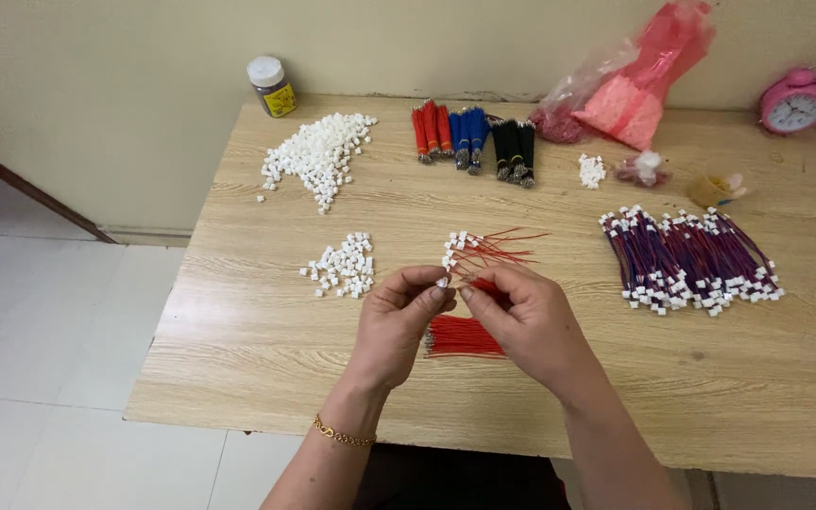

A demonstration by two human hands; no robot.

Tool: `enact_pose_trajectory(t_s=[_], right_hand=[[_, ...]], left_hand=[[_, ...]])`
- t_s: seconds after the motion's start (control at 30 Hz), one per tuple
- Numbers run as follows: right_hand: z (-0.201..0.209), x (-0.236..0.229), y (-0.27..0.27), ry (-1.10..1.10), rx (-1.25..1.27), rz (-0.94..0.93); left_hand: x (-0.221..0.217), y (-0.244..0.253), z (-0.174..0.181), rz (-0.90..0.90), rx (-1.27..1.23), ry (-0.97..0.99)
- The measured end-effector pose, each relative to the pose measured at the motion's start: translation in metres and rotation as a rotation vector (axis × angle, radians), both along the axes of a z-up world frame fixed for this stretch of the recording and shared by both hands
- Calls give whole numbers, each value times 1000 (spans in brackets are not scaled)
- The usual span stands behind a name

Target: Assemble small white connectors onto the ends of red wires

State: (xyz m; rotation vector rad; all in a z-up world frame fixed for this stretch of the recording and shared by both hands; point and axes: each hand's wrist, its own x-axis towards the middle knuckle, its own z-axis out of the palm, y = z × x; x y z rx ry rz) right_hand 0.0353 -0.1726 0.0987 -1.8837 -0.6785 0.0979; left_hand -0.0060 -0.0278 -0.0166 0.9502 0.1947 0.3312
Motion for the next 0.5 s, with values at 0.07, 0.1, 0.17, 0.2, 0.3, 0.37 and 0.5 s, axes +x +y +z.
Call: enact_pose_trajectory(t_s=[0.07,0.1,0.17,0.2,0.3,0.37,0.5], right_hand=[[-1,0,-1,-19,-29,10],[-1,-1,-1,-29,-35,1],[2,-3,1,-39,-40,-7],[6,-4,2,-35,-51,-8],[10,-6,3,-25,-73,-13],[3,-3,2,-19,-85,-19],[-10,1,1,-35,-107,-36]], left_hand=[[0,1,-4,-15,3,-9],[0,0,-2,-10,-5,-18],[-2,1,1,-5,-12,-27],[-2,1,3,-5,0,-30],[-3,2,5,-3,33,-33],[-2,3,3,-3,53,-33],[-4,3,7,23,130,-49]])
